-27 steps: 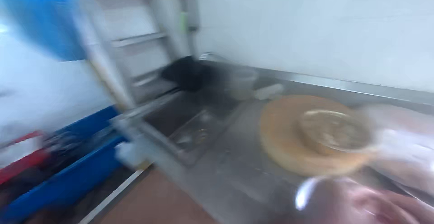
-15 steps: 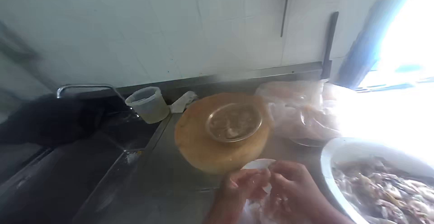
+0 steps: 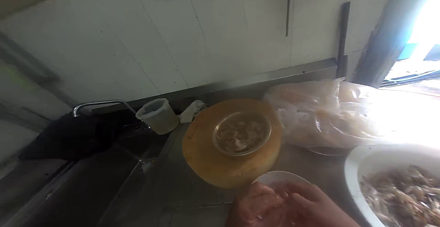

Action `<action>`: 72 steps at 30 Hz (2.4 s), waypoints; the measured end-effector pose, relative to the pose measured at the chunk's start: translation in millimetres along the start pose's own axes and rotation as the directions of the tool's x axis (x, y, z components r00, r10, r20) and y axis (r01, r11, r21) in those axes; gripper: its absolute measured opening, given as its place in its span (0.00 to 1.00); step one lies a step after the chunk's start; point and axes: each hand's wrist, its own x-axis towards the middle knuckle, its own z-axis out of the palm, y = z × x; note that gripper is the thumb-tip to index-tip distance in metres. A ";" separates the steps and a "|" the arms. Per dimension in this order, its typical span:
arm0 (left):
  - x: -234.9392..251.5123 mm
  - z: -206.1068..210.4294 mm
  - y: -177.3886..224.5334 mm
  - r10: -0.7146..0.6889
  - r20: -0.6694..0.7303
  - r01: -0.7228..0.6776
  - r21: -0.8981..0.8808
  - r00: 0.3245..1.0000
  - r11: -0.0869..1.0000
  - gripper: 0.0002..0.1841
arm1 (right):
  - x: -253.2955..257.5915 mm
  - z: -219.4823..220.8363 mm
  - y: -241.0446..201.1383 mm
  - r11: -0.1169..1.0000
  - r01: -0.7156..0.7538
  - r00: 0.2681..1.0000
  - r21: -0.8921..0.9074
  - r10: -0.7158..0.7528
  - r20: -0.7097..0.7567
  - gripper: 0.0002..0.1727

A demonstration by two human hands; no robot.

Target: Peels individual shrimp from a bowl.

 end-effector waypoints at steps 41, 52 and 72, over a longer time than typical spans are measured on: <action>89.9 -8.0 39.1 0.067 -0.001 -0.057 0.508 0.998 0.860 0.16 | -93.0 -33.0 -44.0 0.366 0.317 0.857 -0.875 -0.505 0.099 0.12; 49.0 43.7 -3.0 0.022 -0.080 -0.003 0.220 0.997 0.976 0.13 | -84.9 -227.7 -51.4 -0.023 -0.456 0.887 -0.890 0.066 -0.456 0.08; 39.3 57.7 28.9 0.139 -0.012 -0.129 0.311 0.990 0.942 0.14 | -49.9 -42.0 -30.9 0.940 0.286 0.930 -0.184 -0.319 -0.182 0.08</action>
